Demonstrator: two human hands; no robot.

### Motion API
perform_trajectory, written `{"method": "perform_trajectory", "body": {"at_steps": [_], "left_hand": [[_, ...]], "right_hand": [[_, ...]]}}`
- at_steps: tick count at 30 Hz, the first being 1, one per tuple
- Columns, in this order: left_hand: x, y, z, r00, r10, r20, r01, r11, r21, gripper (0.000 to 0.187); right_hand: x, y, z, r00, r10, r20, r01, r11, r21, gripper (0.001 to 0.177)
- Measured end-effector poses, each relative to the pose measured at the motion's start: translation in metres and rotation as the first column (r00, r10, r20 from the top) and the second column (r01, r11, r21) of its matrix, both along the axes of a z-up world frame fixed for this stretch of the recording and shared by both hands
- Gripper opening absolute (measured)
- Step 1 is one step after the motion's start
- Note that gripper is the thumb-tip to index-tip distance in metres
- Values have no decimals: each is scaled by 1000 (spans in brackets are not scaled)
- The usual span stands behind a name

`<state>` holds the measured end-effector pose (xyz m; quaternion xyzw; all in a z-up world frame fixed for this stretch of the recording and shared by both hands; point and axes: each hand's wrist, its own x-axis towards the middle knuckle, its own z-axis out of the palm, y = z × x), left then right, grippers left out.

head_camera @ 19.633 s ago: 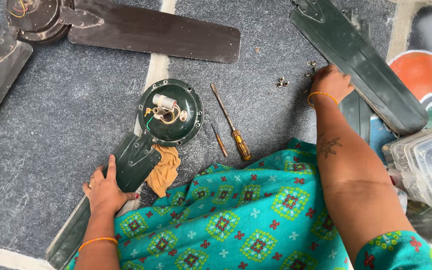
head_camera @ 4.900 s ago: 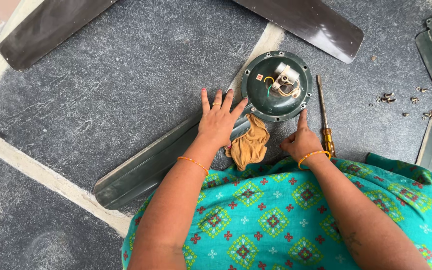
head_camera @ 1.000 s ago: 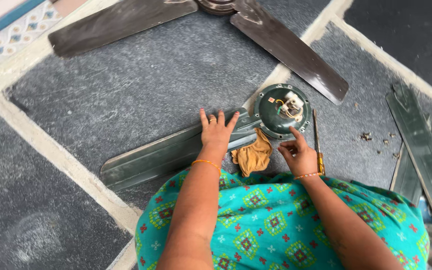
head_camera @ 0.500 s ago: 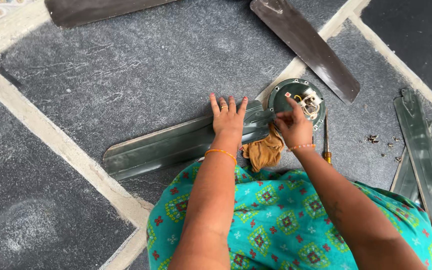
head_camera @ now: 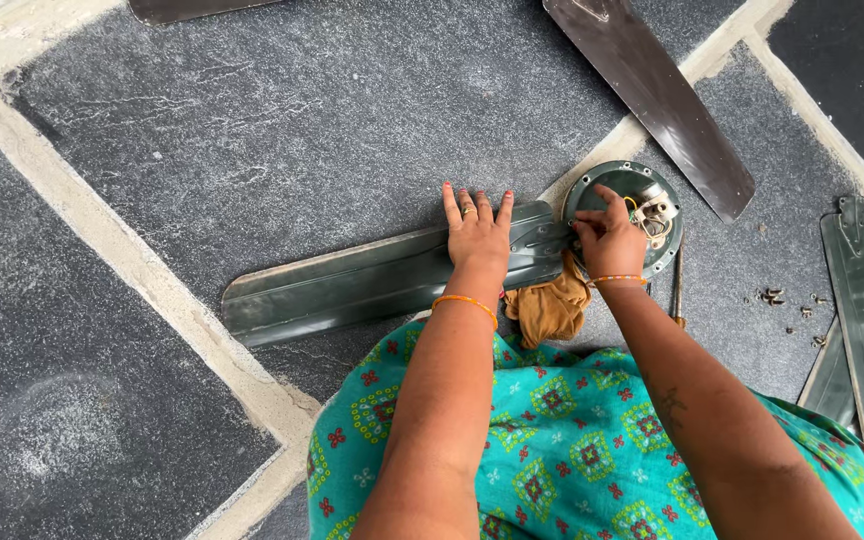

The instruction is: The person sits on the floor and uses a screwdriver to remove a screw from the fan blade mounting bracket. They then detach the blade, wipe it with a cloth, and place it aside. The person continues to work on the fan motor housing.

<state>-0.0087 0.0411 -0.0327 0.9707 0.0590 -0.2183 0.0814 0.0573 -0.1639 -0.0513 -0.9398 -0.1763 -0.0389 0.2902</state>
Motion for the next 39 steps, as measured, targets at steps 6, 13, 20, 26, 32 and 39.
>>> {"method": "perform_trajectory", "body": {"at_steps": [6, 13, 20, 26, 32, 39], "left_hand": [[0, -3, -2, 998, -28, -50, 28, 1000, 10, 88], [2, -6, -8, 1000, -6, -13, 6, 1000, -2, 71], [2, -5, -3, 999, -15, -33, 14, 1000, -15, 75], [2, -3, 3, 998, -21, -52, 19, 999, -34, 82], [3, -5, 0, 998, -17, -62, 15, 999, -34, 84], [3, 3, 4, 995, 32, -95, -39, 997, -73, 93]], "right_hand": [[1, -2, -6, 999, 19, 44, -15, 995, -94, 56], [7, -4, -10, 990, 85, 109, -65, 983, -174, 54], [8, 1, -3, 988, 108, 112, -83, 975, -208, 50], [14, 5, 7, 987, 150, 61, -124, 944, -307, 45], [17, 4, 3, 991, 130, 34, -110, 933, -343, 45], [27, 8, -3, 994, 110, 23, -95, 933, -347, 41]]}}
